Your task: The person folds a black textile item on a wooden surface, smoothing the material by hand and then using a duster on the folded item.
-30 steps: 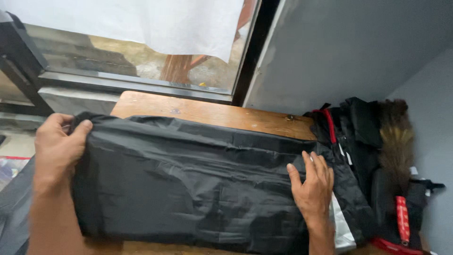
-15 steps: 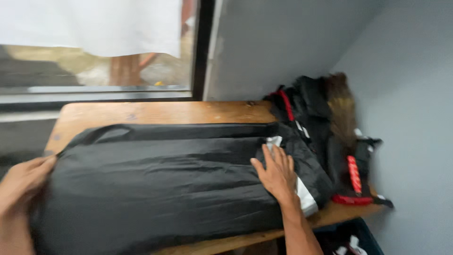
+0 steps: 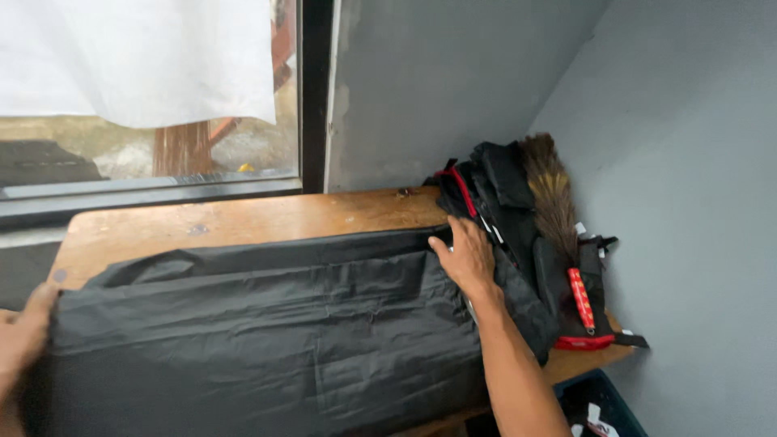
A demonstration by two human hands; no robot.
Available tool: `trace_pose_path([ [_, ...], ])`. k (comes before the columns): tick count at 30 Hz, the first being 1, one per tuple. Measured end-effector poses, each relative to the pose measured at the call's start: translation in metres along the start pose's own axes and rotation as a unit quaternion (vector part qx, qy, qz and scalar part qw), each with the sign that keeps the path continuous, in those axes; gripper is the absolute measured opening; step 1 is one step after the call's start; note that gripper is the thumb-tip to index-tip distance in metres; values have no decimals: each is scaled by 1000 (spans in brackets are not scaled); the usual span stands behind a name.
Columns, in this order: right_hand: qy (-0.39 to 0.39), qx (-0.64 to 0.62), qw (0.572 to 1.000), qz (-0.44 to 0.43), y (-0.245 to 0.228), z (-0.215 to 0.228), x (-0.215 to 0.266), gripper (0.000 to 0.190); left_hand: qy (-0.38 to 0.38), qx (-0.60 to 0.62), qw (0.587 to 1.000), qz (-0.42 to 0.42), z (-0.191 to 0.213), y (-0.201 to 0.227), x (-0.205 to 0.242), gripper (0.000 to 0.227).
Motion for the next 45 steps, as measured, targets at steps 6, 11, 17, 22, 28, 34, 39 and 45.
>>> trace_pose_path([
  [6, 88, 12, 996, 12, 19, -53, -8, 47, 44, -1, 999, -24, 14, 137, 174, 59],
  [11, 91, -55, 994, -20, 45, -73, -26, 54, 69, 13, 995, -72, 6, 88, 142, 51],
  [17, -69, 39, 995, -65, 41, -48, -46, 46, 50, -92, 900, -424, 8, 125, 154, 48],
  [22, -25, 62, 989, -135, 23, -32, -32, 27, -63, -99, 912, -392, 5, 45, 85, 53],
  [28, 106, 0, 981, -161, 24, -31, -27, 10, 7, -170, 925, -339, 10, 52, 92, 36],
  [34, 93, 9, 978, -186, 28, -37, -31, 14, 81, -169, 948, -259, 9, 85, 124, 27],
  [39, 159, -47, 972, -167, 31, -44, -33, 30, 276, -188, 888, -316, 17, 117, 163, 26],
  [45, 379, -88, 912, 128, -15, 25, -3, 25, 209, -157, 892, -368, 15, 163, 194, 30],
])
Point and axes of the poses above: each hand's wrist, its own x-axis away from the middle knuckle, its own z-axis out of the back of the hand, y = z × x, the point moved 1 cm from there along -x, towards the middle knuckle, and after that the axes turned 8 degrees about x, right-handed, at the moved point
